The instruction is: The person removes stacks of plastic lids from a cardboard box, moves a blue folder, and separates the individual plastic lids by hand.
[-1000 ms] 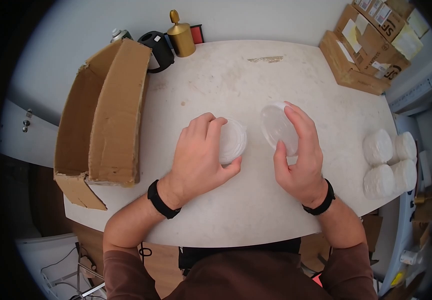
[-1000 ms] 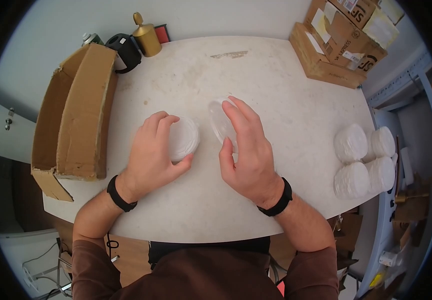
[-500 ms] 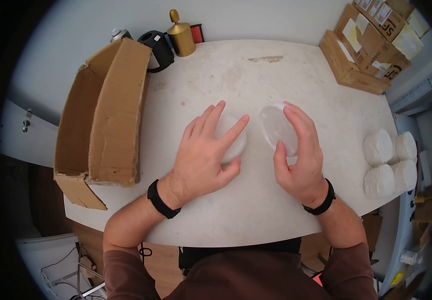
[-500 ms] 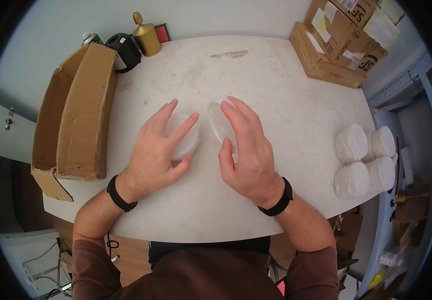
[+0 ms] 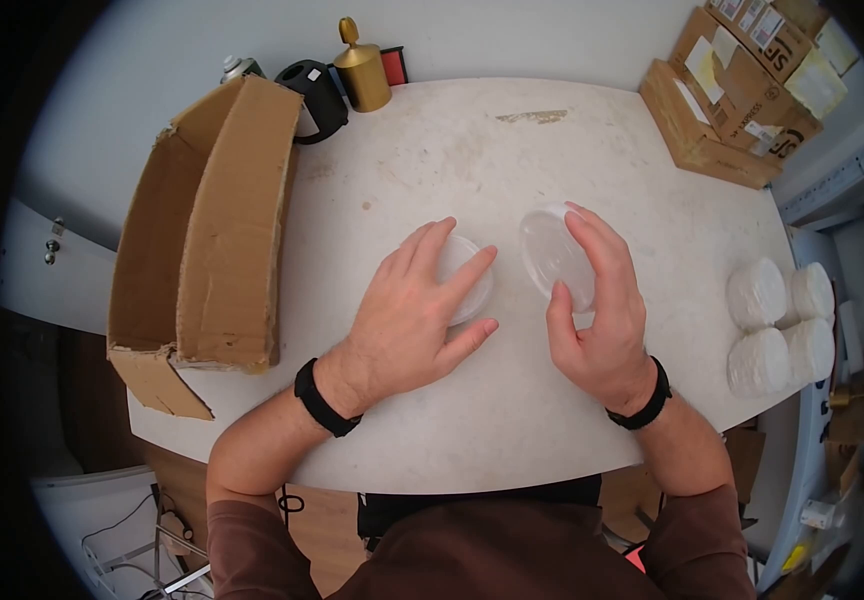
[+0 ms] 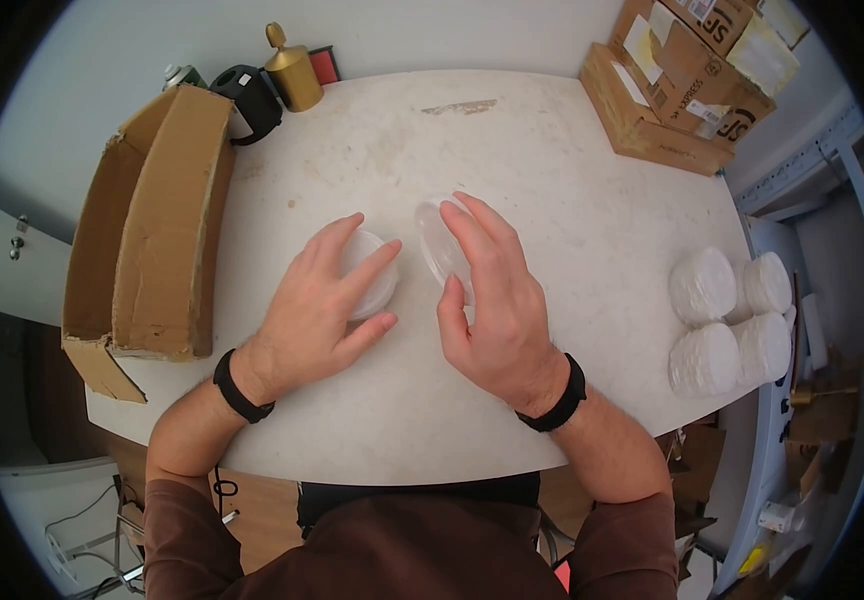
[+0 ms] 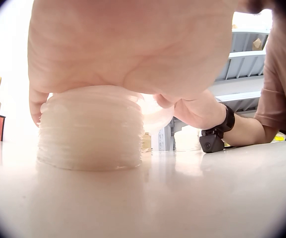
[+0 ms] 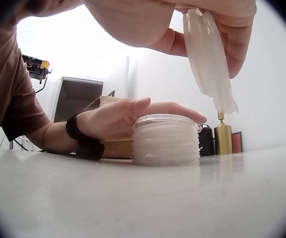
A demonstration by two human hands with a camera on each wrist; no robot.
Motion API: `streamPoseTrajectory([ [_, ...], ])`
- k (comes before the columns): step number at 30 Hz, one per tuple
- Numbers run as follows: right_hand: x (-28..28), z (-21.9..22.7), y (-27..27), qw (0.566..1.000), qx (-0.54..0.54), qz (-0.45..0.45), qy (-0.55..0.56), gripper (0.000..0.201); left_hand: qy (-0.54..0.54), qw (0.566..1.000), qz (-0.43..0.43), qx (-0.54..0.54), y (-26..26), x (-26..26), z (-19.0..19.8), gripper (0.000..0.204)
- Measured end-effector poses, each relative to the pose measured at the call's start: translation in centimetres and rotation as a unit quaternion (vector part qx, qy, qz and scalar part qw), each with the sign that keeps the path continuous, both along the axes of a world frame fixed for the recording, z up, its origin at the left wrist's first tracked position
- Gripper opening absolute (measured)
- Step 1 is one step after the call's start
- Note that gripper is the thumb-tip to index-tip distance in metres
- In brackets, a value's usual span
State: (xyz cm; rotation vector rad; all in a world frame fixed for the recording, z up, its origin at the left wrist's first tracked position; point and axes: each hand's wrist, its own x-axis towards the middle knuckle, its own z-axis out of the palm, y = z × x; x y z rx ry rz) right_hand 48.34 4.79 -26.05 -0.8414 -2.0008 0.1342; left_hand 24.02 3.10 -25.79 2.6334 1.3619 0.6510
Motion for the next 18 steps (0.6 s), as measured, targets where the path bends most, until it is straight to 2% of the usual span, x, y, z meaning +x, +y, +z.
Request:
streamPoseTrajectory([
  [5,0.02,-0.03,0.04,1.0,0.002,0.001,-0.003,0.07,-0.022,1.0,0.013,-0.006,0.15,-0.16,-0.67,0.065],
  [7,0.02,-0.03,0.08,1.0,0.003,0.004,-0.003,0.07,0.024,0.999,0.03,0.009,0.04,-0.22,-0.67,0.066],
  [11,0.04,-0.08,0.07,1.0,0.003,0.002,-0.007,0.07,0.048,0.998,0.039,-0.011,-0.24,0.09,-0.19,0.068],
  [18,0.01,-0.08,0.05,1.0,-0.001,0.001,-0.007,0.069,0.091,0.996,0.006,0.0,-0.11,0.02,-0.68,0.075],
])
